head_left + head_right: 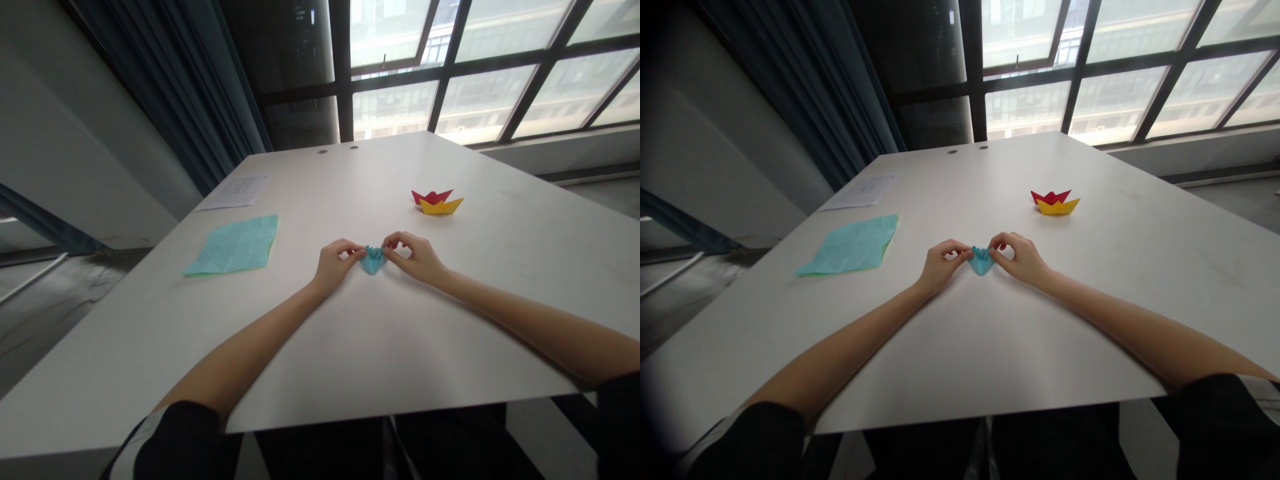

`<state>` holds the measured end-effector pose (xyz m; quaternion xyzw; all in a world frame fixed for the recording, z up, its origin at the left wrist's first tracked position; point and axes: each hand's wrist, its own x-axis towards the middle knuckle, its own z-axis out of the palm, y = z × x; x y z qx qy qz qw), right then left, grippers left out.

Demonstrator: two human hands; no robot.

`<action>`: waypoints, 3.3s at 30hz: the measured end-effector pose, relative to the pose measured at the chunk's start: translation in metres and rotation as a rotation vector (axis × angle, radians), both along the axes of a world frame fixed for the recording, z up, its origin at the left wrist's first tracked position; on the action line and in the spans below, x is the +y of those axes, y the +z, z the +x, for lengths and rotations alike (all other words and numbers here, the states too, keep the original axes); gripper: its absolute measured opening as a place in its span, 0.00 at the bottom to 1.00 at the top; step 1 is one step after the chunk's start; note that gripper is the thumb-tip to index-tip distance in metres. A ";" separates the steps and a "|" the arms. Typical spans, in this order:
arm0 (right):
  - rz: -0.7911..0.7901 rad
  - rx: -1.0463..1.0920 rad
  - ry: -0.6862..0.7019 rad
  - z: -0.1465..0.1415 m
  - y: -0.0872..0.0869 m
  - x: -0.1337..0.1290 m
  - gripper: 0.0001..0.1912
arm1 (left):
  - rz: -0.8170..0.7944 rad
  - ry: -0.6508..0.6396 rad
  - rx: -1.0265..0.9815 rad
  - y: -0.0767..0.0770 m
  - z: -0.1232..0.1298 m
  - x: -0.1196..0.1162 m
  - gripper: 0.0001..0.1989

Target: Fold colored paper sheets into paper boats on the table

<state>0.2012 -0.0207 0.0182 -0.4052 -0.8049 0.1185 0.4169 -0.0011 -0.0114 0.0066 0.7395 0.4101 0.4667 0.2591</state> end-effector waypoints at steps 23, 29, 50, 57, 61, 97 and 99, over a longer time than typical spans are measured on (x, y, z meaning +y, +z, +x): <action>0.205 -0.154 0.064 0.002 0.002 0.001 0.06 | 0.039 -0.102 0.070 0.003 0.002 -0.007 0.09; 0.192 -0.139 0.047 0.003 0.003 0.003 0.03 | 0.057 0.016 -0.022 0.004 0.002 -0.003 0.08; -0.416 0.349 -0.086 -0.003 0.002 0.008 0.18 | -0.504 -0.233 -0.627 0.002 0.016 -0.005 0.21; -0.389 0.274 -0.007 -0.006 0.002 0.003 0.13 | -0.589 -0.275 -0.700 0.000 0.018 -0.007 0.15; -0.369 0.278 0.026 -0.007 0.002 0.003 0.14 | -0.596 -0.223 -0.695 0.001 0.018 -0.005 0.15; -0.560 0.389 -0.018 -0.004 0.004 0.009 0.19 | -0.439 -0.176 -0.080 0.008 0.013 -0.012 0.18; -0.564 0.395 -0.009 -0.003 0.003 0.009 0.19 | -0.405 -0.174 -0.031 0.010 0.013 -0.013 0.18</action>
